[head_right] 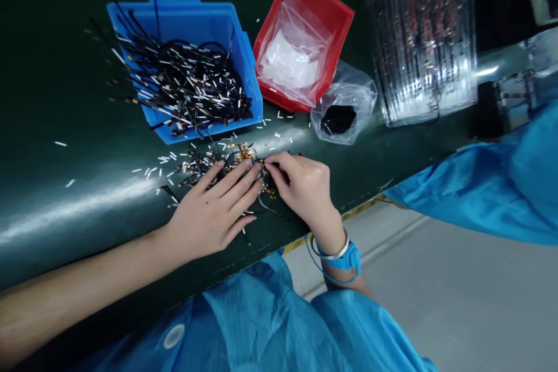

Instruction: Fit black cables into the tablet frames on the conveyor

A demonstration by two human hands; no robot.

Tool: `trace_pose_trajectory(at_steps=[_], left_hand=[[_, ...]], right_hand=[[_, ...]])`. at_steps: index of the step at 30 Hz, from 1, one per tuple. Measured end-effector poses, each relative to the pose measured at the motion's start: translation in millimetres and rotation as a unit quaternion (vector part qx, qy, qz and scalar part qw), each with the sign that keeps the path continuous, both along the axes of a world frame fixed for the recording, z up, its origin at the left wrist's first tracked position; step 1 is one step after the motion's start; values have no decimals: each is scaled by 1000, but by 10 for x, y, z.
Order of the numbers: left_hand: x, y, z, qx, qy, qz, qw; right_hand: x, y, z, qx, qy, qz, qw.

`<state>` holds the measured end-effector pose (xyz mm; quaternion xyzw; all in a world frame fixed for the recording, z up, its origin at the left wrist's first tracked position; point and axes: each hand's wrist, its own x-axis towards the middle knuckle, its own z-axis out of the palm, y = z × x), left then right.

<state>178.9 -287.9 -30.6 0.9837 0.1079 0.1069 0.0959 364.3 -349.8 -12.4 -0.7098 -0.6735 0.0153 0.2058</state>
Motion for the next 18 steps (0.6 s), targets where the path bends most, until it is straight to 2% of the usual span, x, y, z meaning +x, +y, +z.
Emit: trace_pose_trajectory(at_steps=[7, 18], left_hand=[[-7, 0, -8, -1, -6, 2, 1000], [-9, -13, -28, 44, -31, -22, 998]], right_hand=[[-29, 23, -9, 8, -70, 3, 998], [-66, -26, -12, 50, -59, -7, 997]])
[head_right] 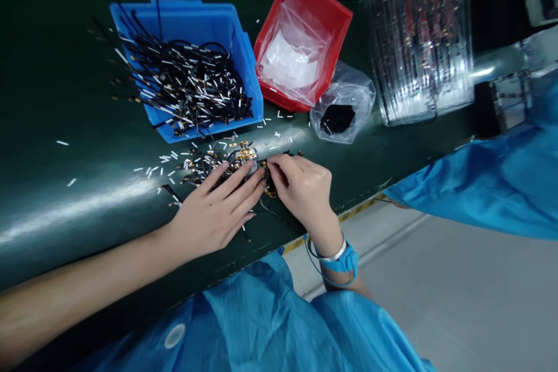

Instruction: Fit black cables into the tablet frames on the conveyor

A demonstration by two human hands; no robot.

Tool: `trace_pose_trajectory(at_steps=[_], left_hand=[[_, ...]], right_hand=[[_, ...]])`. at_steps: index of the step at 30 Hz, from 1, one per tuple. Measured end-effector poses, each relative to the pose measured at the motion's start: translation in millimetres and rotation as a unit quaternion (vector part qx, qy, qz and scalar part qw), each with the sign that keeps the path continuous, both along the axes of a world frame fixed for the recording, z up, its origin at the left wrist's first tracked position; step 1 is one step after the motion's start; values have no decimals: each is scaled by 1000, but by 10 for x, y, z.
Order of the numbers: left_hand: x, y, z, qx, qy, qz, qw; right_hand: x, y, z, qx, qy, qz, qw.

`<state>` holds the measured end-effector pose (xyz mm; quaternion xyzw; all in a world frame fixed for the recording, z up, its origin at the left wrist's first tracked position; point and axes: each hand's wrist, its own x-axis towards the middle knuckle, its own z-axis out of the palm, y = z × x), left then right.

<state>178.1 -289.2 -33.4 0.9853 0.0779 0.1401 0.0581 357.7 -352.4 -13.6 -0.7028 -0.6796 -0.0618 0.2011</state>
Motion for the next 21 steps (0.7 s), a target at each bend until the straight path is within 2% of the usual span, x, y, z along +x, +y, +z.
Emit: trace_pose_trajectory(at_steps=[6, 10, 14, 21], left_hand=[[6, 5, 16, -2, 13, 2, 1000], [13, 12, 26, -1, 19, -2, 1000], [19, 18, 35, 5, 24, -2, 1000], [16, 11, 19, 15, 21, -10, 1000]], right_hand=[[-26, -24, -8, -4, -27, 11, 1000], [-73, -64, 8, -8, -92, 18, 996], [-171, -141, 49, -23, -156, -9, 987], [-338, -179, 103, -66, -202, -42, 976]])
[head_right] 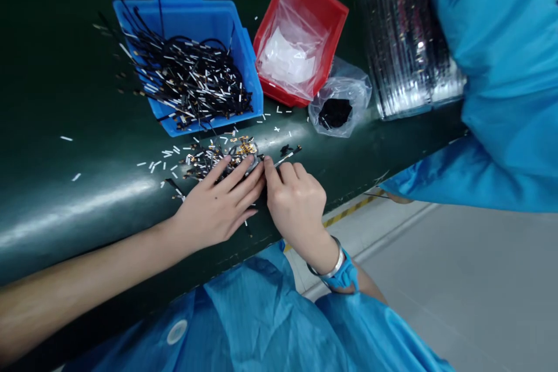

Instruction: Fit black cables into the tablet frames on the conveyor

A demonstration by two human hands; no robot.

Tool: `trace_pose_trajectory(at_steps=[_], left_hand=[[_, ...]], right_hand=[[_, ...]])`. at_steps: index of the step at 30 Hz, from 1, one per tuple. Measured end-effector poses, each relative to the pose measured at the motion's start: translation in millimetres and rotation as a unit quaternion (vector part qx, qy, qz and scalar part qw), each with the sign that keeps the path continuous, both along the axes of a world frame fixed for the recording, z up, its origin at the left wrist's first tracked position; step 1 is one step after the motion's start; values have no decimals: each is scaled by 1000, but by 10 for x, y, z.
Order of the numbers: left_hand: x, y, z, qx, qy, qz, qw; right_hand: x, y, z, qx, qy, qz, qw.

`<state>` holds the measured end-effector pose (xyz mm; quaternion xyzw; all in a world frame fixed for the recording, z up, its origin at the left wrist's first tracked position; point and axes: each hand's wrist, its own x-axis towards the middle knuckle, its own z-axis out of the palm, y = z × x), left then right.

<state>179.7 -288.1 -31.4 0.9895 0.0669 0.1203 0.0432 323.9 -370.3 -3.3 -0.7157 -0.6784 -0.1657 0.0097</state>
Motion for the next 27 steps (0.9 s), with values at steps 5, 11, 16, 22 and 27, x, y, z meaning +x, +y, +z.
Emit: trace_pose_trajectory(at_steps=[5, 11, 16, 22, 27], left_hand=[[-1, 5, -12, 10, -10, -2, 1000], [-15, 21, -11, 5, 0, -7, 1000], [-21, 19, -32, 5, -8, -7, 1000], [-28, 8, -27, 7, -18, 3, 1000], [-41, 14, -2, 14, -63, -25, 998]], right_hand=[[-58, 35, 4, -15, -13, -9, 1000], [51, 69, -55, 24, 29, 23, 999], [285, -19, -72, 113, 239, -16, 964], [449, -23, -112, 127, 281, -43, 950], [468, 65, -141, 110, 274, -37, 955]])
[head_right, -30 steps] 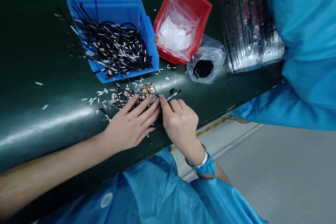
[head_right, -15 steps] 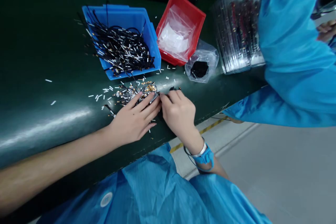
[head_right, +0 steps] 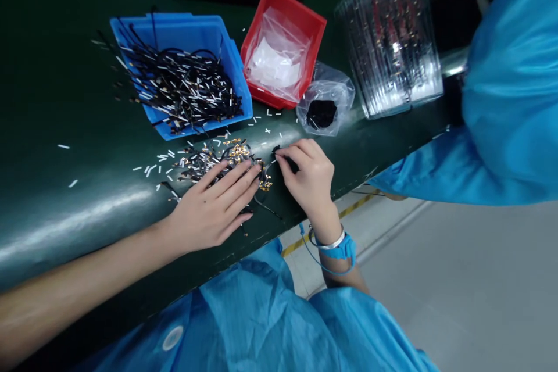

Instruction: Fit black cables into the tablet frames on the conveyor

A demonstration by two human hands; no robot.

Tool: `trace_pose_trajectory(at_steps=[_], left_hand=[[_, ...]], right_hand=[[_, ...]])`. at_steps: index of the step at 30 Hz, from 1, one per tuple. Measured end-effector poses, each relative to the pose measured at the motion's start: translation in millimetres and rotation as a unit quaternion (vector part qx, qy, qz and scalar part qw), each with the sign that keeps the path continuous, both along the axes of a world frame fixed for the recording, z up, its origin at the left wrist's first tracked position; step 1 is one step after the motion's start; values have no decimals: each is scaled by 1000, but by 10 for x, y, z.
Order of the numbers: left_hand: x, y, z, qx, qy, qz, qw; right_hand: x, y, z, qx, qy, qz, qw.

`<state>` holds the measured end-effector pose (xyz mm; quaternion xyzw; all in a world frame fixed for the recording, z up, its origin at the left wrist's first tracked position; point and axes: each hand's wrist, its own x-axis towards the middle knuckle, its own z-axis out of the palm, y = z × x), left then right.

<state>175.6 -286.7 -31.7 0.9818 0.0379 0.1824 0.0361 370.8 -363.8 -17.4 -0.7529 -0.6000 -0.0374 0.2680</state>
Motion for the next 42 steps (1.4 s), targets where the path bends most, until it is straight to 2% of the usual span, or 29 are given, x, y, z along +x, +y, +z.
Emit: trace_pose_trajectory(at_steps=[5, 10, 16, 21, 25, 28, 33, 38, 42], left_hand=[[0, 2, 8, -10, -17, -7, 1000], [-3, 7, 8, -24, 16, -34, 999], [0, 16, 16, -25, 22, -49, 998], [-2, 18, 21, -28, 29, -52, 998], [-7, 14, 14, -26, 35, -51, 998], [-8, 14, 12, -27, 32, -51, 998], [-9, 16, 20, -33, 42, -53, 997], [-13, 16, 18, -38, 51, -55, 996], [-13, 15, 6, -47, 56, -59, 996]], right_hand=[[-25, -17, 8, -16, -20, 13, 1000], [-20, -73, 22, 3, -14, -26, 1000], [0, -65, -3, -29, -2, -33, 999], [-68, -49, -38, -24, -22, -66, 997], [-85, -85, -41, -17, -43, -50, 998], [-68, -134, -27, -12, -28, -41, 999], [-81, -135, -41, 4, 18, -78, 997], [-110, -82, -98, 14, 11, -89, 996], [-134, -115, -62, 22, 22, -81, 996]])
